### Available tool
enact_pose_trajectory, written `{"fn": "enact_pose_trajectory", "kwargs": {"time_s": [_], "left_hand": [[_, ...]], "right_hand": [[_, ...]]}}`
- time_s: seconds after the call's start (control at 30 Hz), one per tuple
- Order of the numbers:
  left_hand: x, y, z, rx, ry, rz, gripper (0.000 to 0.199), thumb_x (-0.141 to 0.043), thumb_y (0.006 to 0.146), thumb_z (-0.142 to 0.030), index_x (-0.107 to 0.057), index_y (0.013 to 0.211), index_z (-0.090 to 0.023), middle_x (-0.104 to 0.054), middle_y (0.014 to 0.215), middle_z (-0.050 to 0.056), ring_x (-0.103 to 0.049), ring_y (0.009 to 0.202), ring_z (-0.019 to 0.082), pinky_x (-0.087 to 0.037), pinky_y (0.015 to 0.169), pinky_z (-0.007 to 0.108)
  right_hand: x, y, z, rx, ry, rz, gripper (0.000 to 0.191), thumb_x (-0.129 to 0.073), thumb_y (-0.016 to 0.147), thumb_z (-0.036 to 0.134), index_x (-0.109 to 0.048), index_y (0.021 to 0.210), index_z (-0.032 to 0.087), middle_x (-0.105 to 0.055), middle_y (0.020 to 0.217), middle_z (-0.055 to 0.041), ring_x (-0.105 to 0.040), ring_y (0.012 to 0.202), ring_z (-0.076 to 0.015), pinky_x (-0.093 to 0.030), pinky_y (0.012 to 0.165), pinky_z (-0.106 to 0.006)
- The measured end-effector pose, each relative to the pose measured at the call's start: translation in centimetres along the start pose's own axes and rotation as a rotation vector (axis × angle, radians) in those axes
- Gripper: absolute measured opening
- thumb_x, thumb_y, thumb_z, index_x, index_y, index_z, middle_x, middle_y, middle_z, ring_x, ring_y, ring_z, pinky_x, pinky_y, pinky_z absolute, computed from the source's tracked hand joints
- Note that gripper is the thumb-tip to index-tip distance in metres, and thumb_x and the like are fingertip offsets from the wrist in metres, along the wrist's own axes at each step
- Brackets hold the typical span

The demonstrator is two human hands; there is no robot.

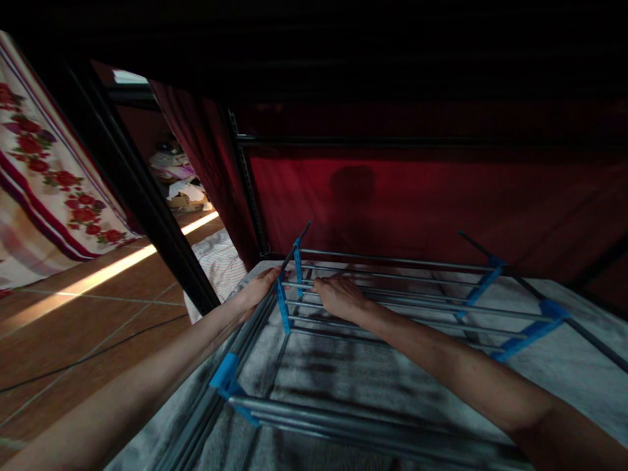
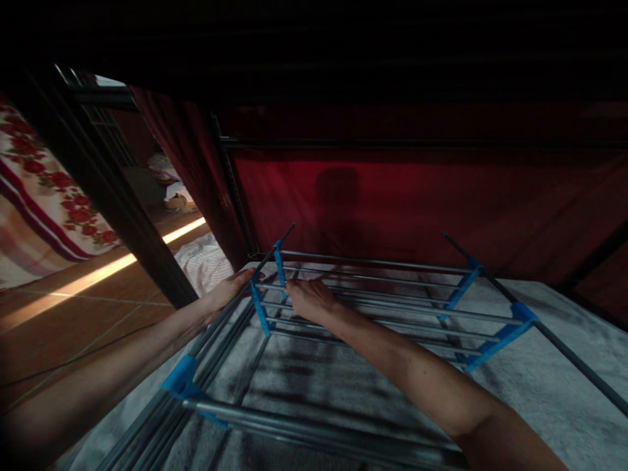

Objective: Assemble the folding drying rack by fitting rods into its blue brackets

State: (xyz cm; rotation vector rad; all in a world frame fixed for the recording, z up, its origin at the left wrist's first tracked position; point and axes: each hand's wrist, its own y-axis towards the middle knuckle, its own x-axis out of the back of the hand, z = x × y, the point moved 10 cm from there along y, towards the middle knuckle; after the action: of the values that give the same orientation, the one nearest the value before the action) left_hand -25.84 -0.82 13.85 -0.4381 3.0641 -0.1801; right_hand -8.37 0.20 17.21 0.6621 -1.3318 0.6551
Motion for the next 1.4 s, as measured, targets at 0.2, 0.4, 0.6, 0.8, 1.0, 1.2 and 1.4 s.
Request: {"fn": "enact_pose_trajectory", "kwargs": {"time_s": [0.2, 0.4, 0.6, 0.8, 1.0, 1.2, 1.4], "left_hand": [[0.09, 0.01, 0.12, 0.016, -0.005, -0.007, 0.022, -0.062, 0.092, -0.037, -0.069, 0.093, -0.016, -0.07, 0.08, 0.004, -0.069, 0.072, 0.017, -0.057, 0.067, 0.025], [0.06, -0.01, 0.08, 0.014, -0.009, -0.001, 0.022, -0.061, 0.093, -0.036, -0.069, 0.092, -0.016, -0.07, 0.08, 0.003, -0.069, 0.073, 0.016, -0.057, 0.07, 0.025], [-0.01, -0.18, 0.0, 0.019, -0.002, -0.007, 0.021, -0.059, 0.094, -0.035, -0.067, 0.089, -0.016, -0.069, 0.074, 0.003, -0.068, 0.069, 0.016, -0.056, 0.067, 0.024], [-0.24, 0.03, 0.01, 0.011, -0.004, 0.013, 0.021, -0.058, 0.095, -0.034, -0.067, 0.088, -0.017, -0.069, 0.073, 0.002, -0.068, 0.069, 0.016, -0.056, 0.064, 0.023], [-0.31, -0.06, -0.21, 0.012, -0.001, -0.004, 0.021, -0.057, 0.094, -0.033, -0.067, 0.087, -0.016, -0.069, 0.073, 0.002, -0.068, 0.066, 0.016, -0.055, 0.061, 0.024], [-0.19, 0.04, -0.17, 0.001, -0.002, -0.001, 0.024, -0.065, 0.088, -0.039, -0.068, 0.087, -0.015, -0.069, 0.073, 0.004, -0.067, 0.068, 0.019, -0.055, 0.062, 0.026], [-0.23, -0.17, -0.31, -0.021, 0.008, 0.0, 0.026, -0.067, 0.085, -0.042, -0.068, 0.09, -0.016, -0.069, 0.076, 0.003, -0.067, 0.07, 0.018, -0.054, 0.065, 0.026]], "right_hand": [[0.12, 0.12, -0.08, 0.018, 0.011, 0.003, 0.036, -0.035, 0.106, 0.031, -0.064, 0.125, 0.021, -0.074, 0.116, -0.012, -0.07, 0.109, -0.0254, -0.051, 0.085, -0.031], [0.1, 0.24, -0.15, 0.061, 0.01, -0.029, 0.035, -0.035, 0.106, 0.03, -0.064, 0.123, 0.021, -0.075, 0.115, -0.0109, -0.07, 0.108, -0.025, -0.05, 0.083, -0.03], [0.2, 0.2, 0.02, 0.079, -0.011, -0.065, 0.035, -0.033, 0.106, 0.036, -0.062, 0.121, 0.022, -0.075, 0.113, -0.0099, -0.072, 0.101, -0.0265, -0.051, 0.078, -0.032], [-0.06, 0.18, 0.13, 0.054, -0.053, -0.051, 0.033, -0.039, 0.106, 0.04, -0.054, 0.13, 0.023, -0.075, 0.112, -0.01, -0.072, 0.102, -0.026, -0.051, 0.077, -0.031], [0.06, 0.07, 0.25, 0.092, -0.058, -0.082, 0.03, -0.035, 0.107, 0.039, -0.056, 0.123, 0.024, -0.075, 0.112, -0.0085, -0.072, 0.101, -0.0249, -0.049, 0.072, -0.029], [0.15, -0.03, 0.37, 0.104, -0.058, -0.071, 0.031, -0.034, 0.107, 0.039, -0.057, 0.123, 0.024, -0.075, 0.114, -0.0076, -0.072, 0.103, -0.0253, -0.049, 0.075, -0.03], [0.1, 0.03, 0.41, 0.087, -0.06, -0.048, 0.035, -0.033, 0.108, 0.04, -0.059, 0.123, 0.023, -0.075, 0.113, -0.0098, -0.071, 0.105, -0.0256, -0.05, 0.08, -0.031]]}}
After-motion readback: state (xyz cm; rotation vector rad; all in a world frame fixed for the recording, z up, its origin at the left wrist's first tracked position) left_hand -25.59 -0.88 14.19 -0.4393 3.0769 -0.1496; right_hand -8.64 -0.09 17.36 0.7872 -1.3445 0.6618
